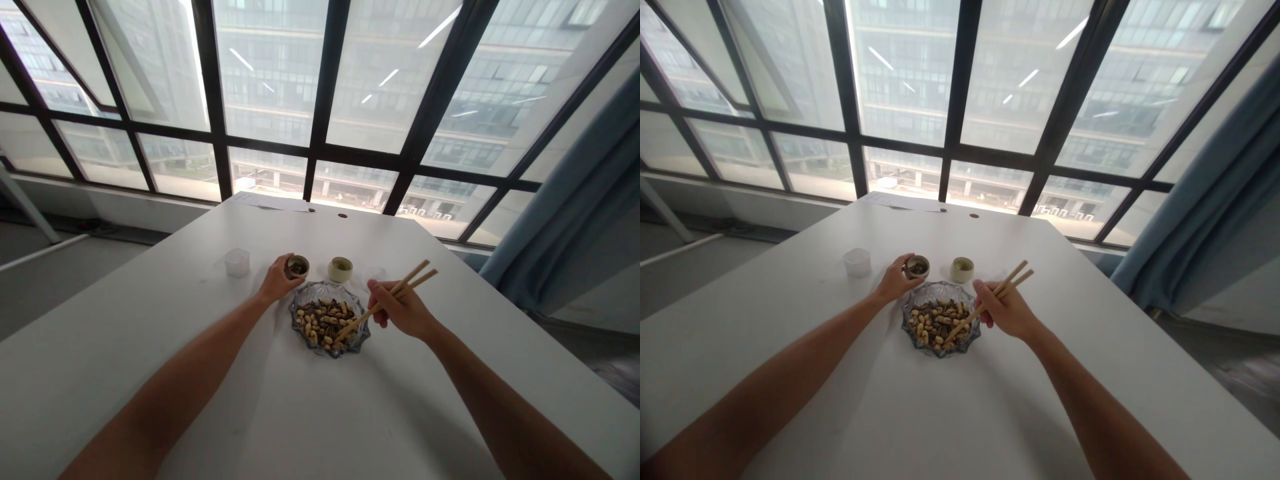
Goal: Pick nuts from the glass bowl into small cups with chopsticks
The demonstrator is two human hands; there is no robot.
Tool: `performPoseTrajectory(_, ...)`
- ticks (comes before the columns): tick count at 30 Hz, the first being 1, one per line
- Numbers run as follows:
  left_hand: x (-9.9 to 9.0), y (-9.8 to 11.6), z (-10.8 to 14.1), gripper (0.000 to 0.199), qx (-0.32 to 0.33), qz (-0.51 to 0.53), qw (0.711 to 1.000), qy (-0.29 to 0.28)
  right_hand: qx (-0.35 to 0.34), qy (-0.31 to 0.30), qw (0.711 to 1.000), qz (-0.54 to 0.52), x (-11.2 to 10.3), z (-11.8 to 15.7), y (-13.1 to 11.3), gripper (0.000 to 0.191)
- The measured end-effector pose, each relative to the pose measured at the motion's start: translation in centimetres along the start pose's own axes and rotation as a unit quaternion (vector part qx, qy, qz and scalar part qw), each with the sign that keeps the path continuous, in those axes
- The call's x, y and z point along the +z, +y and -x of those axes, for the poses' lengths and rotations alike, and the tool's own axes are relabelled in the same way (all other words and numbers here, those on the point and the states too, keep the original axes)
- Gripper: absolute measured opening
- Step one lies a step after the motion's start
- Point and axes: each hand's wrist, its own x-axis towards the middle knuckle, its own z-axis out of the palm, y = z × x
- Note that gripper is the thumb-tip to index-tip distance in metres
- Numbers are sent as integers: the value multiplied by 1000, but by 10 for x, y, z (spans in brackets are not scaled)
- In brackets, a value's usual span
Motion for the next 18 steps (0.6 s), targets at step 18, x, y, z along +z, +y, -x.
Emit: performPoseTrajectory(18, 3, -5, -1, 73, -26, 11, 1000, 3, 40, -41, 998, -37, 13, 2, -4, 62)
